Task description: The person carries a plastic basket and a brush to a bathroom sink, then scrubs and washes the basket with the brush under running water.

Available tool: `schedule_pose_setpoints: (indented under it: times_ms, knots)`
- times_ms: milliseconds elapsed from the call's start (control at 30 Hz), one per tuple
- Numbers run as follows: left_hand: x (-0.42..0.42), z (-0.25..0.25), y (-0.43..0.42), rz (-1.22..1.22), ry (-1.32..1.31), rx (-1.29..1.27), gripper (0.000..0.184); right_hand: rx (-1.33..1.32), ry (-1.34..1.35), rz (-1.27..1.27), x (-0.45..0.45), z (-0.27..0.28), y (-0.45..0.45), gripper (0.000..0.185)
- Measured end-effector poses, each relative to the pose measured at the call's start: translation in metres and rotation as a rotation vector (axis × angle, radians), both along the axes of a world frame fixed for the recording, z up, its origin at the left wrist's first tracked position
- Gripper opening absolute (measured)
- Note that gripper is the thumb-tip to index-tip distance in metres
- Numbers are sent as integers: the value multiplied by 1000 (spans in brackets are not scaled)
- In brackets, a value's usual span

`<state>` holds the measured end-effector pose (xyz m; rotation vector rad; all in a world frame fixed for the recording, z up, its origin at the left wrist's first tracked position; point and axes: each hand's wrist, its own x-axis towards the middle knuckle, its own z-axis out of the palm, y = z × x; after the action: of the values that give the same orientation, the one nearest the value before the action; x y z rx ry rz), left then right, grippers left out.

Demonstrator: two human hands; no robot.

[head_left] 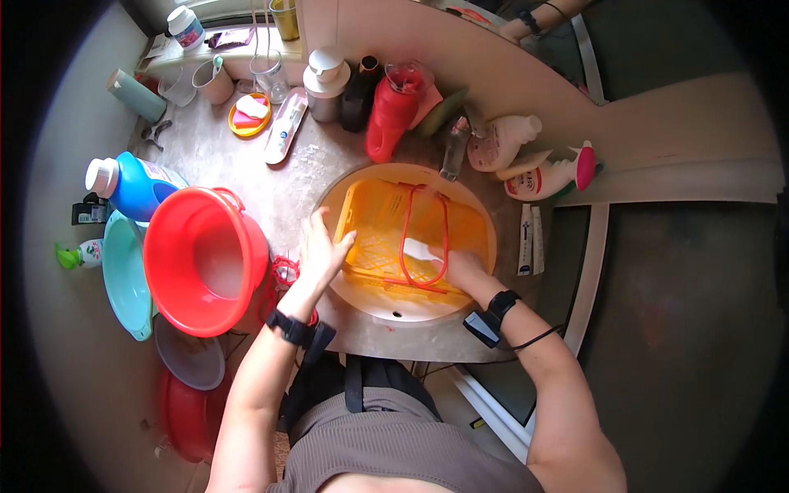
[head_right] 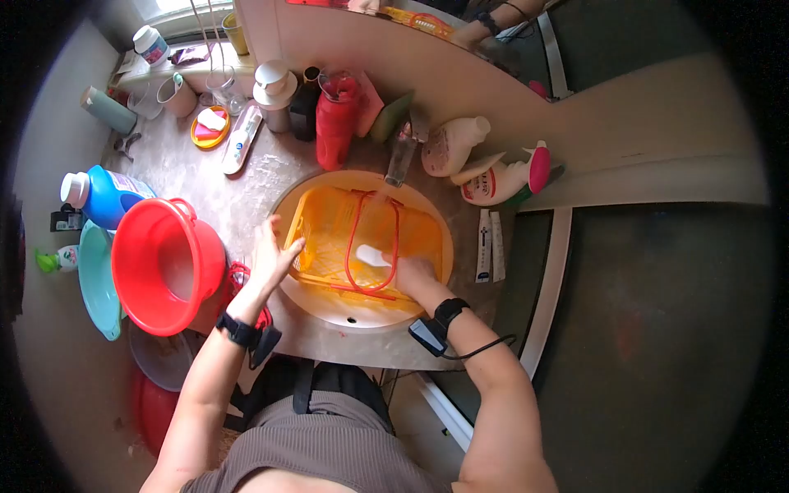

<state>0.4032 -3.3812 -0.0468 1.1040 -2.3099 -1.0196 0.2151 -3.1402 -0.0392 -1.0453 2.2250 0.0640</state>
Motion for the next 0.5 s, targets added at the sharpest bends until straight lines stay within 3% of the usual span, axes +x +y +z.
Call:
schedule_pose_setpoints:
  times_ms: [33, 67, 100, 167, 233, 300, 367, 500]
  knots:
    - [1, -35, -8, -12, -100, 345, 40, -167, -90, -54, 3, 2, -1, 32]
    - [1, -54, -10, -25, -203, 692, 37, -152, -104, -77, 3, 0, 0, 34]
    - [1, -50, -7, -28, -204, 693, 37, -151, -105, -79, 1, -1, 1, 34]
    - [8, -28, 10, -82, -160, 357, 29, -46, 2, -66, -4, -4, 2, 34]
    - [18, -1, 27, -60, -186, 382, 31, 21, 22, -113, -15, -2, -1, 34]
    - [31, -1, 46, -67, -16, 376, 36, 84, 42, -159, -18, 8, 2, 35]
    - [41, 2, 51, -111, -48, 323, 39, -17, 132, 28, -20, 21, 6, 34]
    - [38, 25, 50, -128, -33, 243, 34, 53, 248, 143, -30, -5, 15, 38]
